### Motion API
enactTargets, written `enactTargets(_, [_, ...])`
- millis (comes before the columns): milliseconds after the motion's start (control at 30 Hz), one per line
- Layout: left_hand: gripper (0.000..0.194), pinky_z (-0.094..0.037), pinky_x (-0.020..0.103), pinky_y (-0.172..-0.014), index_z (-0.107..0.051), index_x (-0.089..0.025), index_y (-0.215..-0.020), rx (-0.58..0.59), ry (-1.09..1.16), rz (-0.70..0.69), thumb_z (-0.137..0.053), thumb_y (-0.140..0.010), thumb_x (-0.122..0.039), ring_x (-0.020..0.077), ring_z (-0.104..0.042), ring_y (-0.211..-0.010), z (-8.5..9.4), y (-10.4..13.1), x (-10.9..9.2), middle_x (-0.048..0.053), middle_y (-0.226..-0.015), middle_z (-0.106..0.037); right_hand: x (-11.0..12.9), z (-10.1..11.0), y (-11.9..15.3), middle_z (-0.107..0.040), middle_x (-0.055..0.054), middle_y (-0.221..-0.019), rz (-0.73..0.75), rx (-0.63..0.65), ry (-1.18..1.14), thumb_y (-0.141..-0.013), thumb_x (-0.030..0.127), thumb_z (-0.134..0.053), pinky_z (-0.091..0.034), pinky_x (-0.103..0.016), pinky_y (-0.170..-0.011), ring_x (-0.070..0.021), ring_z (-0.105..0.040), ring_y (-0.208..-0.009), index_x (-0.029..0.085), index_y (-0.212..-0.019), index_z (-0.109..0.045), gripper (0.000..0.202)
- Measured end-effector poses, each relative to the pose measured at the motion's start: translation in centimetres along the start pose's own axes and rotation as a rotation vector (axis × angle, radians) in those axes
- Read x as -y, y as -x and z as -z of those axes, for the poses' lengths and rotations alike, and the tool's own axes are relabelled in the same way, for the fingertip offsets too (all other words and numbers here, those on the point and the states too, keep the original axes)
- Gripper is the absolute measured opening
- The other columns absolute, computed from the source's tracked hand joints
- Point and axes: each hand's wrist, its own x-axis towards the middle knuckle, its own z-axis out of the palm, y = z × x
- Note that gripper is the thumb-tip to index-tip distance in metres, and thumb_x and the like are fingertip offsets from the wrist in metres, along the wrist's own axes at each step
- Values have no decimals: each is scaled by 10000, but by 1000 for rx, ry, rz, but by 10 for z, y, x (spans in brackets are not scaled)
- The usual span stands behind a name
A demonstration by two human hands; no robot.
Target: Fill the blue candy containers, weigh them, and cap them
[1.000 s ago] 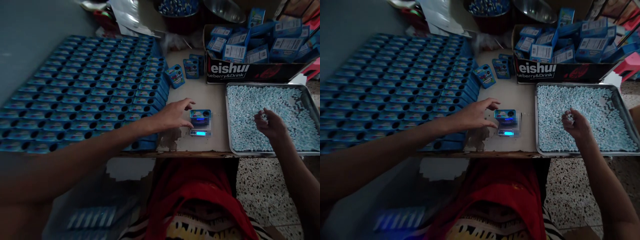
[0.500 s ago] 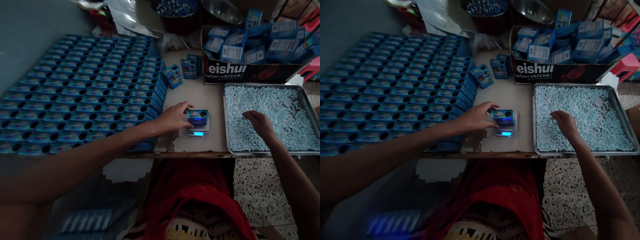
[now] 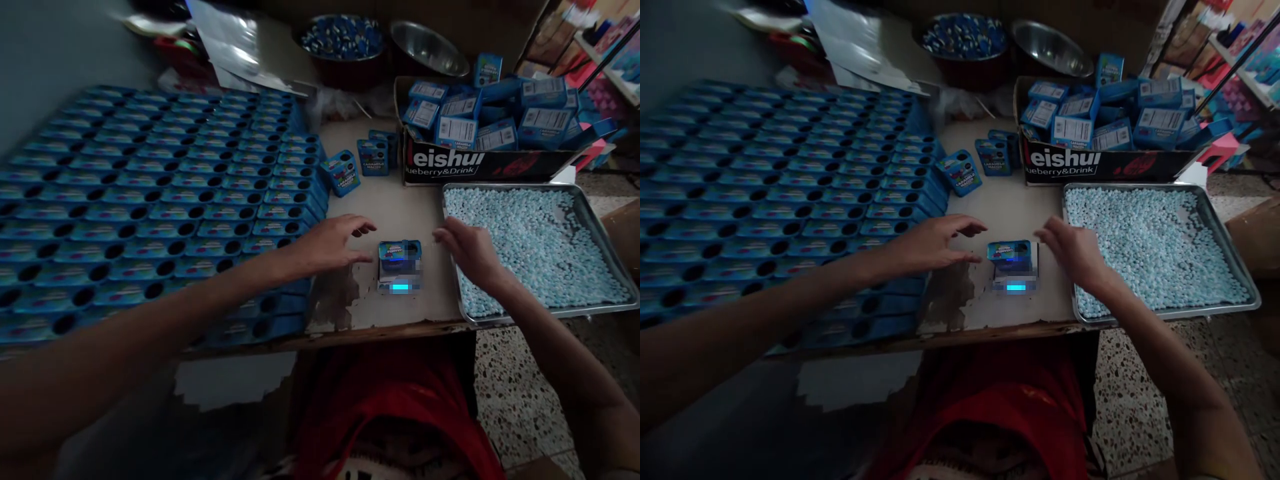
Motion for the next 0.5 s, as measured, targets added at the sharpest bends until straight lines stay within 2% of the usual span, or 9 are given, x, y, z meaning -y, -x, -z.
enactTargets(67, [580,-537,420,-1025,-717,-269,-1294,-48,-37,-5,-808,-791,-544,333,-681,-1226,16,-5,10,90,-1363,-730,30,-6,-7,-750,-60,-784,79,84,124,-1133,522,-417,-346,-312,-680,-204,-649,-690,220,-1029,-725,444])
enactTargets(133, [528,-532,428,-1024,-739,-276,-1261,-116,-78,1,-820,-791,-502,341,-680,-1231,34,-11,21,80,-1352,-739,47,-14,-13,-770,-71,-801,123,152,241,-1139,490,-433,-347,-326,-711,-211,-665,-710,216,-1056,-732,414])
enactTargets(200, [473,-532,435,-1011,-758,-272,-1214,-198,-107,25,-838,-784,-453,343,-696,-1193,51,-17,29,80,-1311,-756,54,-21,-16,-790,-72,-819,156,200,306,-1136,478,-464,-354,-332,-726,-211,-675,-722,224,-1145,-736,373])
enactTargets(267, [430,-522,454,-1025,-770,-263,-1169,-263,-130,29,-851,-789,-448,348,-701,-1173,59,-22,32,86,-1267,-767,54,-26,-19,-805,-63,-830,164,210,319,-1129,493,-490,-364,-331,-726,-211,-685,-734,245,-1301,-707,372])
enactTargets(300, [426,-514,466,-1042,-773,-258,-1153,-274,-136,6,-857,-792,-469,353,-699,-1174,57,-23,30,90,-1245,-771,52,-26,-20,-808,-62,-834,142,196,317,-1128,503,-486,-370,-331,-725,-215,-692,-742,255,-1369,-683,398])
enactTargets(367, [485,-495,483,-1088,-769,-254,-1168,-241,-117,-100,-869,-789,-539,361,-686,-1203,43,-22,16,98,-1236,-770,45,-21,-22,-814,-74,-871,32,136,311,-1143,507,-431,-383,-332,-723,-231,-710,-771,266,-1449,-650,447])
enactTargets(433, [597,-493,476,-1115,-739,-249,-1244,-152,-57,-255,-885,-768,-579,360,-670,-1242,17,-22,-6,116,-1278,-753,30,-10,-26,-816,-100,-936,-127,65,327,-1159,492,-353,-398,-339,-730,-254,-724,-806,265,-1447,-665,481])
enactTargets(500, [663,-530,459,-1081,-681,-226,-1340,-46,-36,-406,-876,-792,-543,359,-654,-1283,-9,-24,-30,164,-1366,-709,9,3,-30,-805,-132,-957,-254,46,402,-1157,483,-338,-422,-363,-769,-292,-726,-860,240,-1362,-726,501])
